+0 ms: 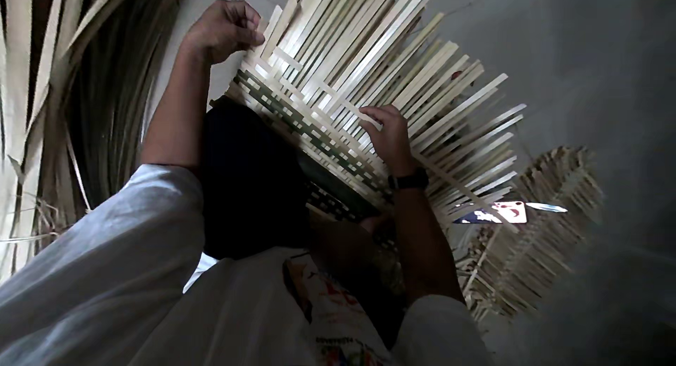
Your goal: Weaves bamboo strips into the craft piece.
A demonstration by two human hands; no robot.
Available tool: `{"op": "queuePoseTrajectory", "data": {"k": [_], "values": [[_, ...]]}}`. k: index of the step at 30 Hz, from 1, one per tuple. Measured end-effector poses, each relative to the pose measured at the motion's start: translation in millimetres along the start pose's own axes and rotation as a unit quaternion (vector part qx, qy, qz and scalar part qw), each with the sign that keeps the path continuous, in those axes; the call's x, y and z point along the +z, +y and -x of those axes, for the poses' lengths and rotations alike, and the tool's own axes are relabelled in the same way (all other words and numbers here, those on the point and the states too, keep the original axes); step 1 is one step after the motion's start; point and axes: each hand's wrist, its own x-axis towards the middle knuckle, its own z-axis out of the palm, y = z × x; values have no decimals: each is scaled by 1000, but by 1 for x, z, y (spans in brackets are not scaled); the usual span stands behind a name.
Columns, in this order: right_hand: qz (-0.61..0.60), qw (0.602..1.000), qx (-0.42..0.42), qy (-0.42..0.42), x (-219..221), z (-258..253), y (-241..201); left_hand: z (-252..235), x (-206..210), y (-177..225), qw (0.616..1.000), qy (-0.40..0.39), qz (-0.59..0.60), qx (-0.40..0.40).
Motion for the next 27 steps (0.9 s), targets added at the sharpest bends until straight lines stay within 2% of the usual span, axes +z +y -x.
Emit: {"op": "queuePoseTrajectory", "data": {"k": [6,19,22,27], "values": [[0,1000,0,-3,1,-1,-1,-3,3,6,997,-10,61,-50],[12,1000,23,-15,2,-2,-7,-1,14,1,982,49,184,-2],[13,999,30,-19,1,-2,-9,0,13,6,986,42,160,3],[27,998,36,-32,-1,-3,-12,-4,12,12,994,6,98,-54]]}}
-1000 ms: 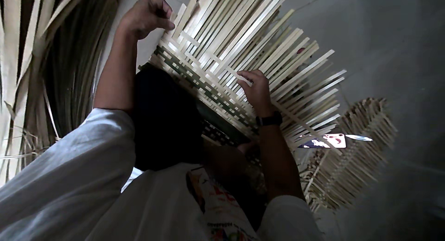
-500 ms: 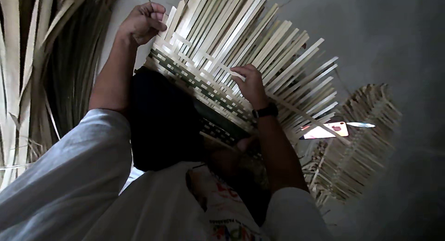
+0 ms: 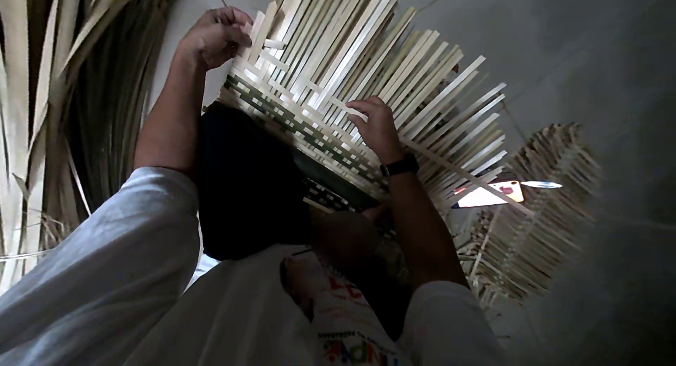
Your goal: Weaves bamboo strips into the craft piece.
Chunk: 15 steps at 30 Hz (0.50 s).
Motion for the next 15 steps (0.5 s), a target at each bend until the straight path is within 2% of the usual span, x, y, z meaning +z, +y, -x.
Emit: {"op": "queuePoseTrajectory", "data": {"k": [3,7,9,12,15], "values": [[35,999,2,6,-4,2,-5,1,4,2,1000,-18,-18,-7],[112,992,-3,58,-6,0,-42,-2,10,-1,998,-19,-44,27],[73,994,-29,77,-2,-17,-68,-2,14,1,997,-19,-60,46],[1,998,-28,52,13,-56,-109,-2,16,3,994,-9,-88,70],[19,998,-28,46,33,-91,-133,-1,17,1,989,5,-115,88]]}}
